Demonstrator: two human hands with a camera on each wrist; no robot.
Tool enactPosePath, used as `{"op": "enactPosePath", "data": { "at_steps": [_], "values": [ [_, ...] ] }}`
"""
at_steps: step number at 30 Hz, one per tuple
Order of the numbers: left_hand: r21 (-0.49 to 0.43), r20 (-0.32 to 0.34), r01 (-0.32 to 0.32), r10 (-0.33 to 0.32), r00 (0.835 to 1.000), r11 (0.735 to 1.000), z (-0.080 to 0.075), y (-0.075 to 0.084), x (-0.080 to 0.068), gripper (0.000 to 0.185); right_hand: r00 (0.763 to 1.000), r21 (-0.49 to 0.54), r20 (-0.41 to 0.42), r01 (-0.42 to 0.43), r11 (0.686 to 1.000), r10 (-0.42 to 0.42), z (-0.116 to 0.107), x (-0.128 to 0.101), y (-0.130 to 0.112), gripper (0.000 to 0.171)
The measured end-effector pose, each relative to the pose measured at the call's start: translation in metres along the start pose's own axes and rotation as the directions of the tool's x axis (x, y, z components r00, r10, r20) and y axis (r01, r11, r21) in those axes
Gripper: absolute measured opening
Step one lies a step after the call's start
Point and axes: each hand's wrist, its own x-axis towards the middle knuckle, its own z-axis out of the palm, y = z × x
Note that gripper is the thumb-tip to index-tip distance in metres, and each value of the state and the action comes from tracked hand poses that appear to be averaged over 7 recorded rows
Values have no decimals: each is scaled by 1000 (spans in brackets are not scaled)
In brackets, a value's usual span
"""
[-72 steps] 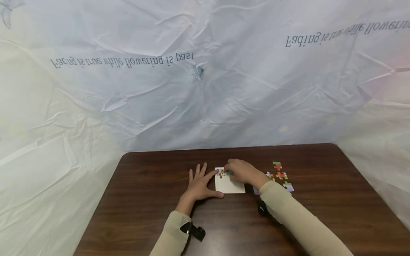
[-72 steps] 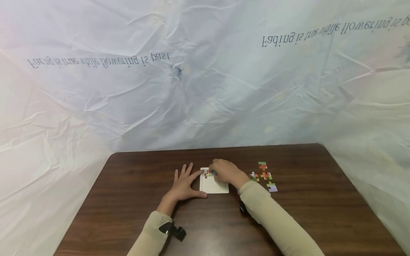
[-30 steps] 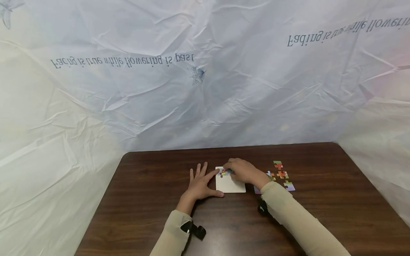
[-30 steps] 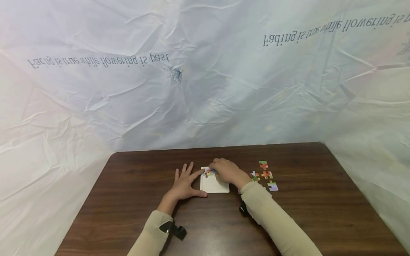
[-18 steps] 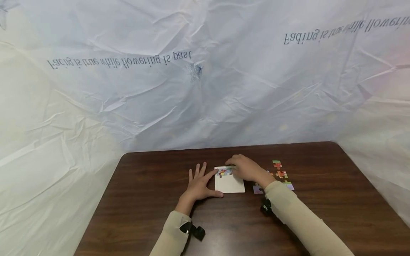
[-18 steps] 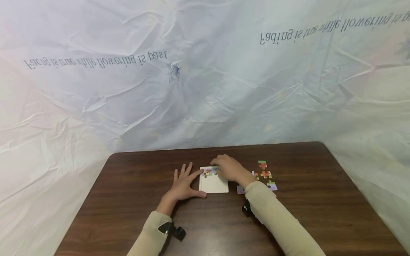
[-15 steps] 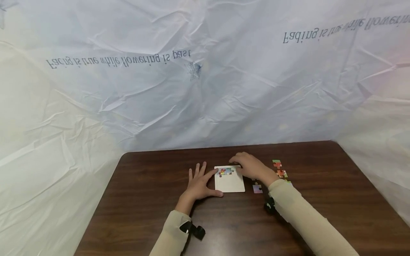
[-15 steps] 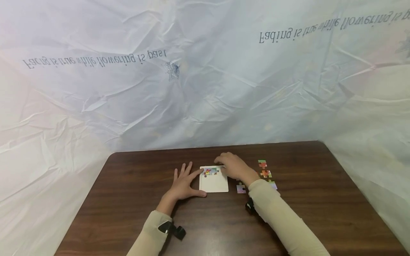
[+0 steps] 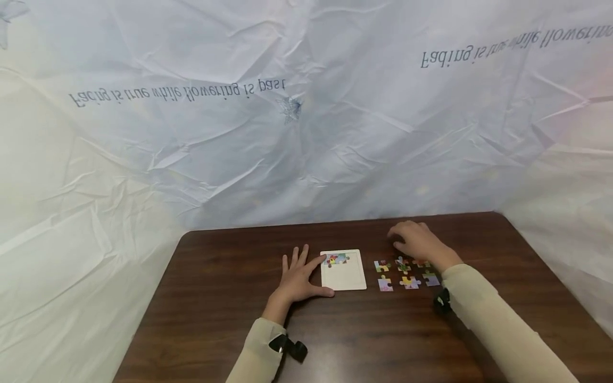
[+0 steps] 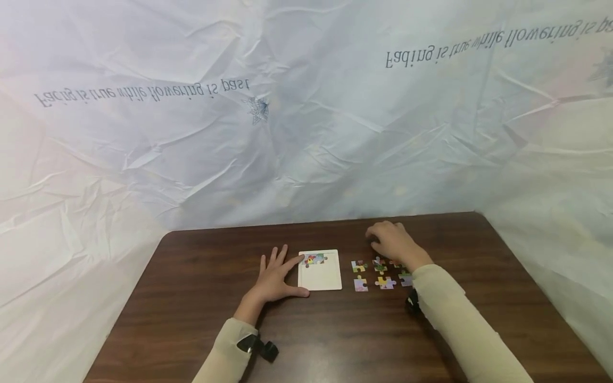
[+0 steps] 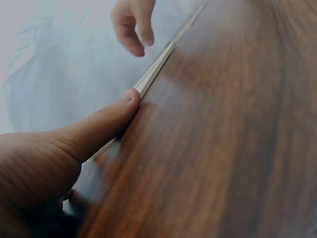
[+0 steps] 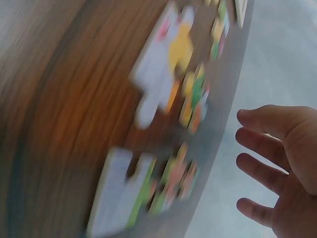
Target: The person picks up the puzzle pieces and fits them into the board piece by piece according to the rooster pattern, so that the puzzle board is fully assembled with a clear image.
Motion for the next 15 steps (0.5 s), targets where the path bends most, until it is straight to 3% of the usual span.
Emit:
{"op": "enactPosePath", "data": {
  "at_steps": [9,15],
  "values": [
    [5,4,2,-2,1000,1000,2,-2,0,103,999,21,32,-18,1000,18,-8,-19,27,27],
    [12,0,-2,2,1000,1000,2,-2,1,103,996,45,83,-46,998,42,-11,-27,40,19]
  ]
}}
